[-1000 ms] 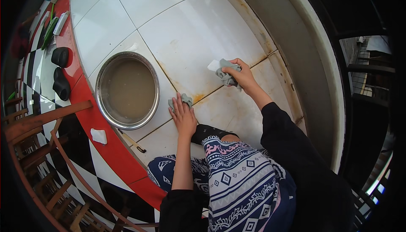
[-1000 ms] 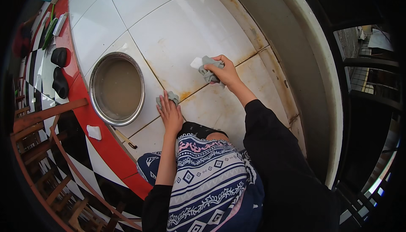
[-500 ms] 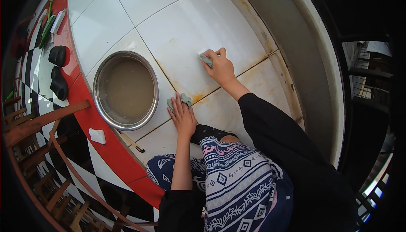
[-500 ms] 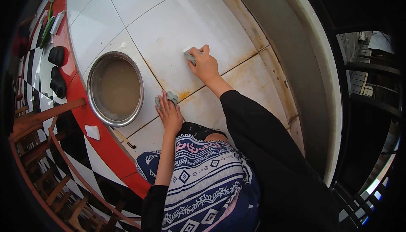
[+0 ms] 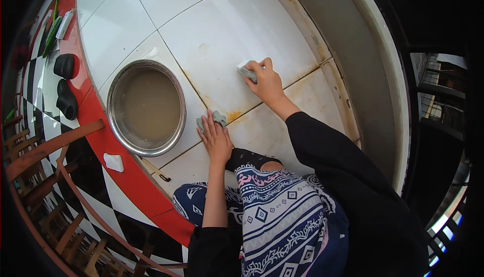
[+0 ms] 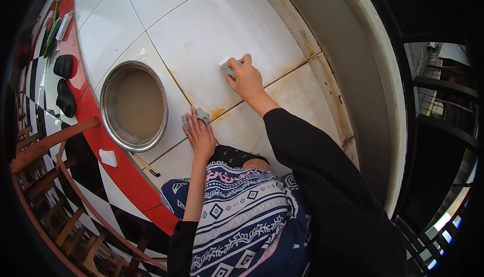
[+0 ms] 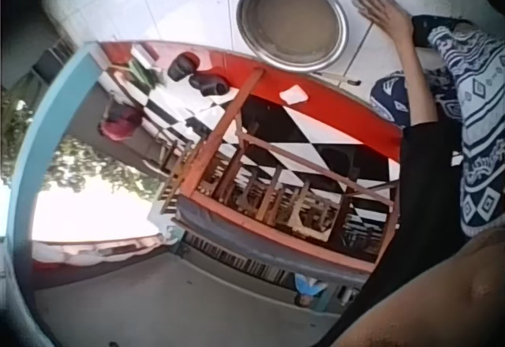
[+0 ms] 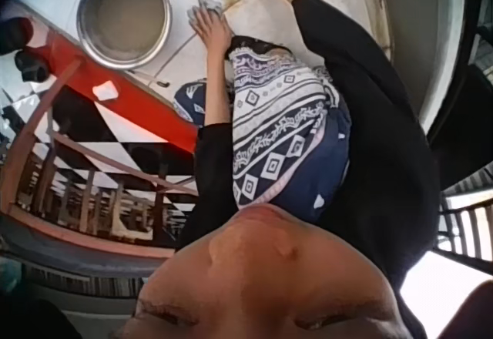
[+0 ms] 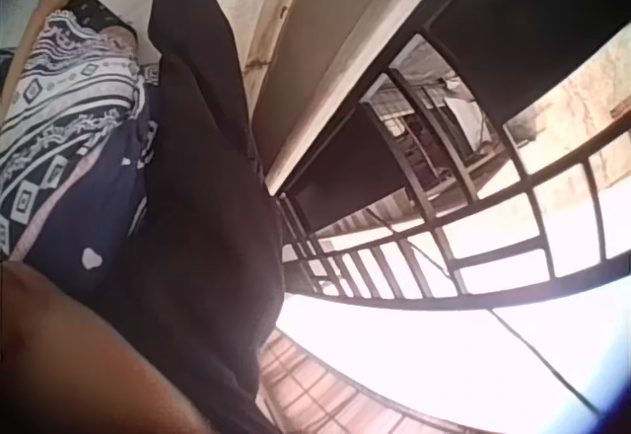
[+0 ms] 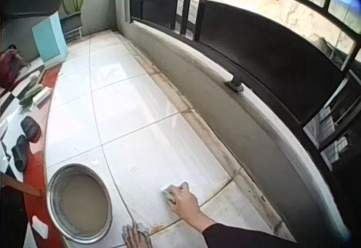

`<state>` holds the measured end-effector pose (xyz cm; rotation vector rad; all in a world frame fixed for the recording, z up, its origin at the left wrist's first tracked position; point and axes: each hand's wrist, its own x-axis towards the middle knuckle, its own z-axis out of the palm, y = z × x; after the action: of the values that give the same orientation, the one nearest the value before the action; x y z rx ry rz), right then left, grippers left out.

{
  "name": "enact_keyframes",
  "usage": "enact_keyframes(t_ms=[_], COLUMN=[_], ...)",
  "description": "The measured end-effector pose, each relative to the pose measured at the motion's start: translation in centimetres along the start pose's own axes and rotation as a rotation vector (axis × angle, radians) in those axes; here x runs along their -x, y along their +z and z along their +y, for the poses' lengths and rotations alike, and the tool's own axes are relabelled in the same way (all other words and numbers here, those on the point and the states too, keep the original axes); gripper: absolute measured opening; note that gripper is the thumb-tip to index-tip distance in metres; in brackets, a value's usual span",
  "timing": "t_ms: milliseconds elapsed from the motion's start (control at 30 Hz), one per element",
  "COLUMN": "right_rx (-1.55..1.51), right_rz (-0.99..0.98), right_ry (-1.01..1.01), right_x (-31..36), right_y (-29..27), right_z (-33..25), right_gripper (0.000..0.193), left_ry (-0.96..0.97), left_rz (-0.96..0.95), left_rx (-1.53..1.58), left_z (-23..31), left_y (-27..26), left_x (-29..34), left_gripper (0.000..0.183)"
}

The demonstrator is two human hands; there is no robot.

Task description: The person scrubs the white floor tiles using a cloth and a sponge, periodically rinsing the tools in a metal basin filled with water.

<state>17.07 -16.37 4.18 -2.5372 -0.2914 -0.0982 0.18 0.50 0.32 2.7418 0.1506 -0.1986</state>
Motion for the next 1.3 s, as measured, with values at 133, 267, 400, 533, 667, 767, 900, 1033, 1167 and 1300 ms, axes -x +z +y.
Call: enact_keyframes(t_ms=[133, 267, 400, 533, 667, 767, 900, 1033, 1167, 1300], right_rx=[0.089, 0.028, 0.011, -0.028, -0.035, 0.01, -0.012, -0.021, 0.001, 0.018], right_rz=[-0.051, -0.115, -0.123, -0.034, -0.046, -0.089, -0.169, -0.117, -0.015, -0.064], right_ry=[0.13, 0.041, 0.012, -0.057, 0.012, 0.02, 0.004, -0.001, -0.022, 0.047], right_x=[-8.5, -3.6, 5.8, 2.2, -5.1, -4.9, 5.7, 6.8, -1.6, -4.4], right_y=[2.0, 0.9, -2.7, -0.3, 1.9, 1.6, -2.0, -1.9, 2.0, 2.0], right_z=[-2.4, -1.2, 0.7, 0.1, -2.7, -2.1, -0.3, 0.1, -2.1, -3.0], right_gripper=[0.029, 0.031, 0.032, 0.032, 0.031, 0.032, 0.035, 0.037, 0.034, 0.032], left_ry=[0.018, -0.052, -0.089, -0.069, -0.039, -0.059, -0.094, -0.053, -0.038, -0.033], left_rz=[-0.008, 0.016, -0.034, 0.011, 0.053, -0.01, -0.035, 0.043, 0.048, 0.033], left_rx=[0.001, 0.036, 0.038, -0.01, -0.026, 0.004, 0.01, -0.02, -0.001, 0.025], left_z=[0.0, -0.2, 1.0, 0.9, 0.7, 0.7, 0.3, 0.6, 0.5, 0.4], left_y=[0.1, 0.1, -0.5, 0.0, 0.5, 0.3, -0.2, 0.4, 0.1, 0.6], left_x=[-0.2, 0.2, -0.2, -0.1, -0.4, -0.2, -0.1, -0.1, -0.2, -0.2], left_gripper=[0.038, 0.043, 0.052, 0.05, 0.053, 0.055, 0.055, 0.055, 0.055, 0.055])
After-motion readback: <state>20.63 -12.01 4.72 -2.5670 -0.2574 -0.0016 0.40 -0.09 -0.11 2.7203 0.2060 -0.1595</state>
